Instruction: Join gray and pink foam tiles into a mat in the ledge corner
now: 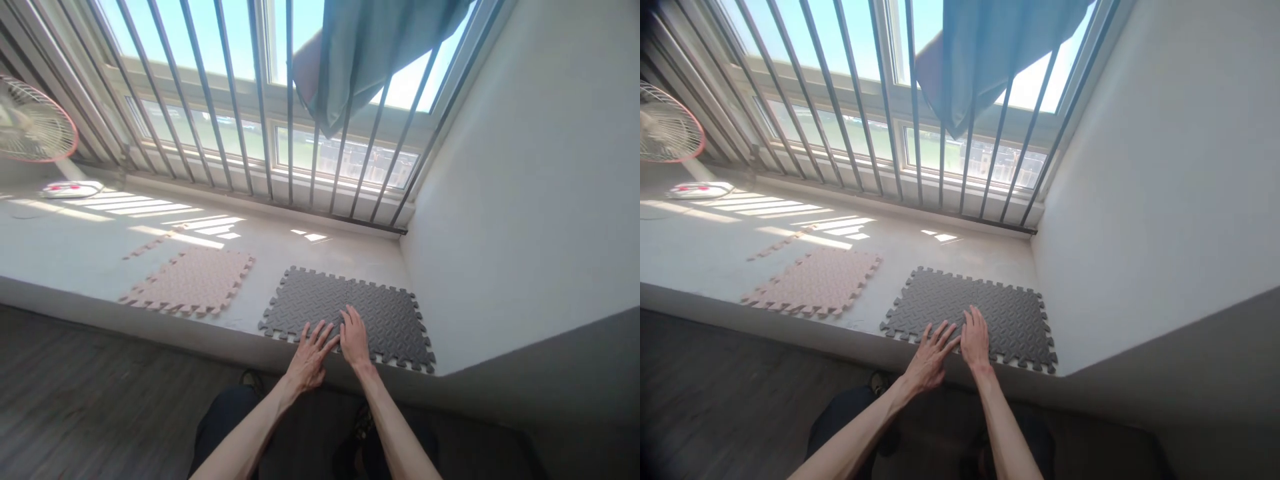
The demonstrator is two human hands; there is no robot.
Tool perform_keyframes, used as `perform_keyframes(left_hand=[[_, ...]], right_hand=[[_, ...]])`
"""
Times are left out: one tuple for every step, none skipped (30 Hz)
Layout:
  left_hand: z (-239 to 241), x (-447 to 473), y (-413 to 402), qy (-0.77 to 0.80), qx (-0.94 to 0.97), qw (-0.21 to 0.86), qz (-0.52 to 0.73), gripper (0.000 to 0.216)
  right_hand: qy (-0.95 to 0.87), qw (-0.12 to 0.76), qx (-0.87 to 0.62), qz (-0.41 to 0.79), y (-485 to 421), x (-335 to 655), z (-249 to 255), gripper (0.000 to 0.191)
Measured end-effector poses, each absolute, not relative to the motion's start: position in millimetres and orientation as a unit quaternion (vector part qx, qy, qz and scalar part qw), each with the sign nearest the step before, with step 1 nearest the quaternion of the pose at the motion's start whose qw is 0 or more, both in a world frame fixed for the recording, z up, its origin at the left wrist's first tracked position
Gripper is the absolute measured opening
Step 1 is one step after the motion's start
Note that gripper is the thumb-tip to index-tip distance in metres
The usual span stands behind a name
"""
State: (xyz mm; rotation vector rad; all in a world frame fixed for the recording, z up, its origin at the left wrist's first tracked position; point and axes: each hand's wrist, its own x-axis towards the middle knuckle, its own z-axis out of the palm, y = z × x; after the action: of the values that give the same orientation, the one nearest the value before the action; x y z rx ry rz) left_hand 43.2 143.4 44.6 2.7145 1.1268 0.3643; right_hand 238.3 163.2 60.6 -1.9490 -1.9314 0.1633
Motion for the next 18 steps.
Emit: perform_keyframes(left_hand=[[44.3, 44.3, 144.0, 0.378, 0.913, 0.096, 0.117, 0.118], [44.5, 45.2, 145.3, 0.375, 0.915, 0.106, 0.108, 0.119], [45.7, 45.2, 147.6, 0.369, 0.917, 0.119, 0.096, 0.118], [47.8, 43.7, 150.8, 0.362, 0.919, 0.136, 0.083, 0.117], [50.9, 39.8, 155.2, 0.358, 0.918, 0.154, 0.076, 0.115], [54.9, 32.7, 160.4, 0.360, 0.914, 0.168, 0.079, 0.112], [59.6, 21.7, 166.3, 0.370, 0.907, 0.176, 0.097, 0.107], [64.6, 6.3, 172.5, 0.389, 0.895, 0.175, 0.129, 0.099], [69.6, -13.4, 178.5, 0.417, 0.877, 0.165, 0.170, 0.089], [74.5, -37.0, 184.1, 0.455, 0.852, 0.146, 0.215, 0.077], [78.9, -63.5, 189.0, 0.496, 0.822, 0.125, 0.251, 0.066], [82.9, -91.8, 193.2, 0.551, 0.781, 0.103, 0.275, 0.057], [86.4, -120.4, 196.9, 0.608, 0.737, 0.081, 0.282, 0.054], [89.7, -148.0, 200.0, 0.668, 0.686, 0.057, 0.282, 0.054], [92.6, -173.3, 203.0, 0.722, 0.635, 0.039, 0.271, 0.055], [95.3, -195.3, 205.8, 0.770, 0.583, 0.031, 0.256, 0.057], [97.7, -213.4, 208.6, 0.801, 0.547, 0.034, 0.240, 0.060], [99.8, -227.3, 211.4, 0.820, 0.526, 0.042, 0.223, 0.062]], right_hand=[[-0.698, 0.212, -0.682, 0.052, 141.4, 236.1, 54.0, 0.054], [-0.712, 0.216, -0.667, 0.044, 120.5, 234.3, 48.6, 0.053], [-0.724, 0.215, -0.655, 0.036, 100.6, 233.5, 44.6, 0.054], [-0.727, 0.221, -0.650, 0.028, 81.6, 234.2, 42.1, 0.056], [-0.720, 0.233, -0.653, 0.018, 63.0, 237.2, 40.7, 0.058], [-0.709, 0.249, -0.660, 0.010, 44.3, 243.1, 40.0, 0.059], [-0.702, 0.261, -0.662, 0.006, 25.1, 252.3, 39.1, 0.058], [-0.701, 0.269, -0.661, 0.005, 5.2, 265.0, 37.5, 0.056], [-0.702, 0.276, -0.656, -0.001, -15.2, 280.7, 34.6, 0.052], [-0.698, 0.284, -0.657, -0.011, -35.7, 298.4, 30.2, 0.047], [-0.691, 0.291, -0.661, -0.021, -55.7, 316.8, 24.5, 0.043], [-0.682, 0.299, -0.667, -0.031, -74.5, 334.4, 17.9, 0.039], [-0.675, 0.308, -0.669, -0.046, -91.3, 349.8, 11.2, 0.037], [-0.671, 0.313, -0.670, -0.056, -105.5, 361.9, 5.0, 0.036], [-0.666, 0.314, -0.674, -0.061, -116.4, 370.2, 0.1, 0.036], [-0.660, 0.314, -0.679, -0.066, -123.9, 374.8, -3.2, 0.037], [-0.651, 0.314, -0.687, -0.070, -128.0, 376.3, -4.7, 0.038], [-0.641, 0.314, -0.696, -0.074, -129.1, 375.4, -4.6, 0.038]])
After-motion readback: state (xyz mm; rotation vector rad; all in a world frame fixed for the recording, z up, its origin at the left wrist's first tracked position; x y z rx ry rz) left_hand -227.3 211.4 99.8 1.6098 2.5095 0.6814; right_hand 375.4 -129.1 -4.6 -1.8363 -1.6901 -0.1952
